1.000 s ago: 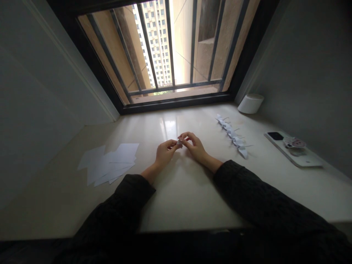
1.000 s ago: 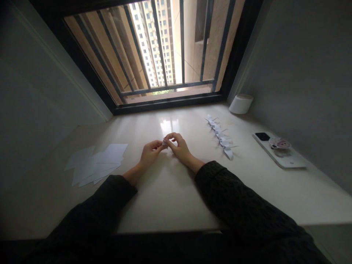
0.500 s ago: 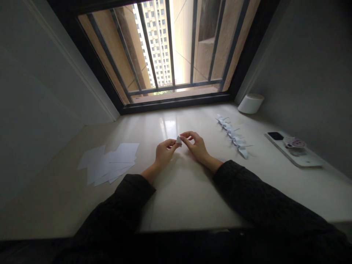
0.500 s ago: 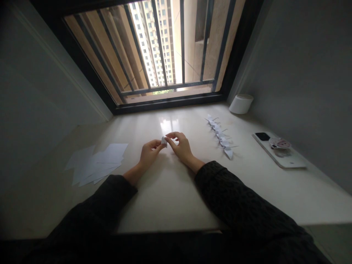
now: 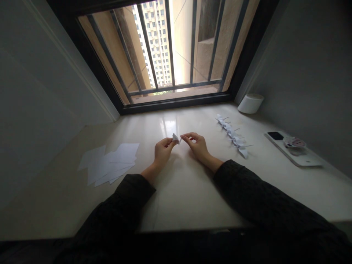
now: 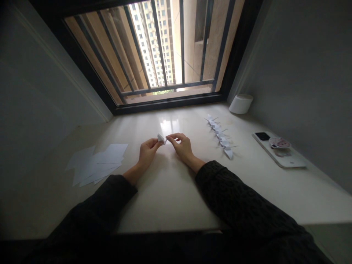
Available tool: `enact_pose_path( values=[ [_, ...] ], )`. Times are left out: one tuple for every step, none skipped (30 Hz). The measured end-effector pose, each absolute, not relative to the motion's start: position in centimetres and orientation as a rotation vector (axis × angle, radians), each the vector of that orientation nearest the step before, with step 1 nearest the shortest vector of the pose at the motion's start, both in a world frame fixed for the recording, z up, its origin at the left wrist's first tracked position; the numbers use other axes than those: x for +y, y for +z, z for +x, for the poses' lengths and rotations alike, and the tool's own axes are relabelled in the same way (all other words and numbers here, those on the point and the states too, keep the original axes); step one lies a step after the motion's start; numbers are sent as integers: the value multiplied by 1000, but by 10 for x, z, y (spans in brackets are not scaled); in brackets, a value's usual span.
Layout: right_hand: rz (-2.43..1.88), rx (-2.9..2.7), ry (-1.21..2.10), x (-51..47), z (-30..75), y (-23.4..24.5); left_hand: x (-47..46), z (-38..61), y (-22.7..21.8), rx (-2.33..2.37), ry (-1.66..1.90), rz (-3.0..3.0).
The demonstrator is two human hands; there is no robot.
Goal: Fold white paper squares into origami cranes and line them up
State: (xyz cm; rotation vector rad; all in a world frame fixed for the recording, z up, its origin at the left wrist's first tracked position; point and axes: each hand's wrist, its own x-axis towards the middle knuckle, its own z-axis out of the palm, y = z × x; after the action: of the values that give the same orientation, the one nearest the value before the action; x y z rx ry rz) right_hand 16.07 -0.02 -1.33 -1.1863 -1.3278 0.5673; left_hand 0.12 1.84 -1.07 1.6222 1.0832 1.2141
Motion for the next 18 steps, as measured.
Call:
enact_pose_path(
  values=[
    [-1179, -1336, 576, 0, 161, -14, 18, 1, -10, 1085, 1216, 1625],
    [-1169, -1348, 585, 0, 161, -14, 18, 1, -10, 1088, 1215, 1633],
    [-1158, -1360, 596, 1, 160, -14, 17, 1, -10, 1090, 1213, 1644],
    [-1148, -1367, 610, 1, 160, -14, 17, 1, -9, 1092, 1212, 1653],
    [-1140, -1370, 628, 1, 160, -14, 17, 1, -9, 1092, 1215, 1658],
    [-1134, -1368, 649, 1, 160, -15, 16, 1, -9, 1090, 1222, 1657],
    [-1131, -1360, 669, 1, 160, -15, 16, 1, -8, 1085, 1231, 1650],
    [-1130, -1347, 685, 2, 160, -16, 16, 1, -8, 1079, 1240, 1638],
    [-1129, -1331, 696, 2, 160, -16, 16, 2, -8, 1071, 1245, 1624],
    [-1129, -1313, 702, 2, 160, -16, 16, 2, -8, 1060, 1245, 1609],
    [-1130, -1294, 706, 2, 160, -16, 16, 2, -8, 1049, 1239, 1597],
    [-1133, -1276, 708, 2, 160, -16, 16, 3, -8, 1039, 1226, 1588],
    [-1138, -1261, 712, 2, 160, -16, 16, 3, -8, 1031, 1208, 1584],
    [-1144, -1250, 718, 2, 160, -15, 16, 3, -7, 1026, 1189, 1585],
    [-1151, -1242, 724, 2, 160, -15, 16, 3, -7, 1027, 1169, 1589],
    [-1154, -1240, 729, 2, 160, -15, 17, 3, -8, 1031, 1154, 1596],
    [-1156, -1240, 730, 2, 160, -14, 17, 3, -8, 1038, 1142, 1604],
    [-1155, -1246, 729, 2, 160, -14, 17, 3, -8, 1045, 1135, 1611]
  ],
)
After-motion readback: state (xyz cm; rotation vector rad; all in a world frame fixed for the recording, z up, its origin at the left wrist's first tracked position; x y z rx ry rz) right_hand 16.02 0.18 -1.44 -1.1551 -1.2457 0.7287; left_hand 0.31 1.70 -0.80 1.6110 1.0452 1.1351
